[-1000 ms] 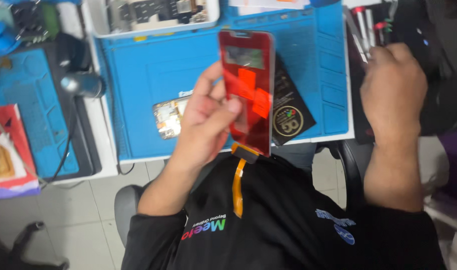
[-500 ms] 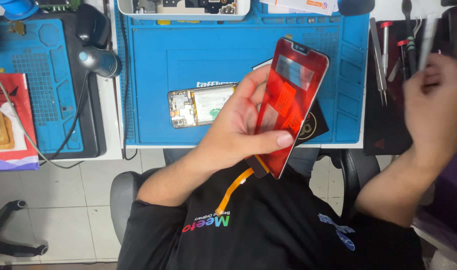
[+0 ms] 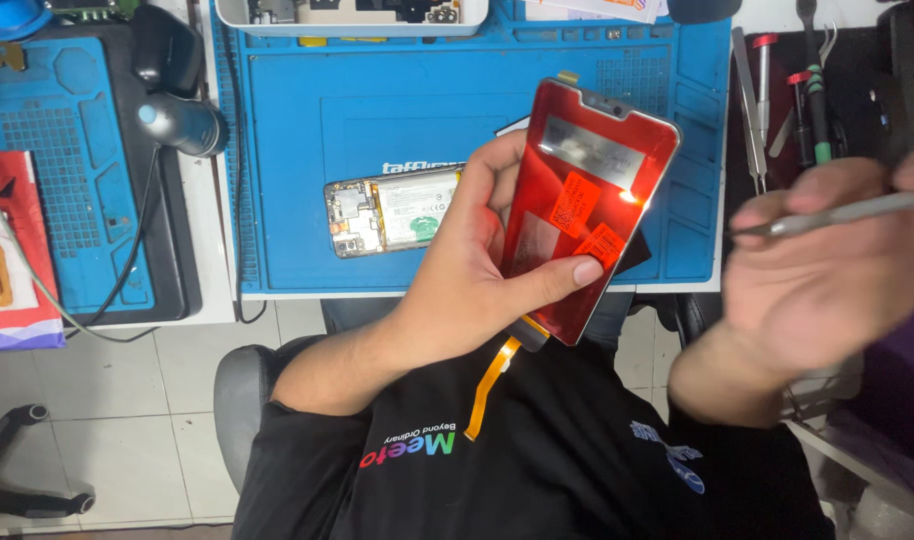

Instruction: The person tests a disassembled smartphone on a blue repair mat, then picks up a new replacement screen, peels its protective film, and trims the film edge with scissors. They then handle the phone chassis, work on its internals, and reposition the battery.

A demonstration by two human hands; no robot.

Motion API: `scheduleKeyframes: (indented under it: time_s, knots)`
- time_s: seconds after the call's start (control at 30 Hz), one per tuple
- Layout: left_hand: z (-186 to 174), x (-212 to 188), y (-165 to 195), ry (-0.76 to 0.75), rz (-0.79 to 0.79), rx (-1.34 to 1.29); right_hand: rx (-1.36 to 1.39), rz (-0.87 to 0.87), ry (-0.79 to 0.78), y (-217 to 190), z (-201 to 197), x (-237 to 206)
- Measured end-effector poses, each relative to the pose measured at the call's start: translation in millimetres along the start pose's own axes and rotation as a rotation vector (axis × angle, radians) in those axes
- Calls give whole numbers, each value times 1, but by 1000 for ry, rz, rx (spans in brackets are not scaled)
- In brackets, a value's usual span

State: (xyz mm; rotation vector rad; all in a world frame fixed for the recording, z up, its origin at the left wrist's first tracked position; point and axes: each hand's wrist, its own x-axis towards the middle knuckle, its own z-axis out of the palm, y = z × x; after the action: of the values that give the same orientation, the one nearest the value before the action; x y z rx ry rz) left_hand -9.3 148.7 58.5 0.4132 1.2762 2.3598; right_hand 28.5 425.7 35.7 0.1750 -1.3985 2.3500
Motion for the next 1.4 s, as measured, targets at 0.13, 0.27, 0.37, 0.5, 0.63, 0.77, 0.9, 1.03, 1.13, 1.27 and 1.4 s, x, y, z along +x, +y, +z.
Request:
scheduleKeyframes:
  time_s: [0.13, 0.27, 0.37, 0.5, 0.63, 0.77, 0.9, 1.03, 1.13, 1.27, 1.4]
  knots:
    - [4, -4, 2, 13, 13, 65, -89, -76, -109, 14, 28, -3]
    - [5, -6, 5, 14, 39, 92, -87, -57, -93, 20, 38, -7]
    - [5, -7, 6, 13, 66, 154, -144, -52, -125, 21, 39, -9]
    - [5, -7, 5, 18, 57, 184, -178, -57, -110, 21, 43, -9]
    - [7, -5, 4, 48, 78, 213, -237, -106, -119, 21, 51, -10]
    - [8, -4, 2, 97, 84, 288, -316, -161, -119, 21, 57, -13]
    - [10, -2, 0, 148, 103, 369, -365, -179, -135, 21, 58, -14]
    - [9, -1, 1, 146, 74, 302, -351, -188, -140, 23, 58, -14]
    - [8, -1, 3, 126, 70, 291, -367, -207, -178, 24, 58, -12]
    - [6, -2, 4, 109, 46, 274, -373, -205, -177, 22, 55, -11]
    - [4, -2, 3, 76, 61, 229, -421, -218, -181, 21, 52, -12]
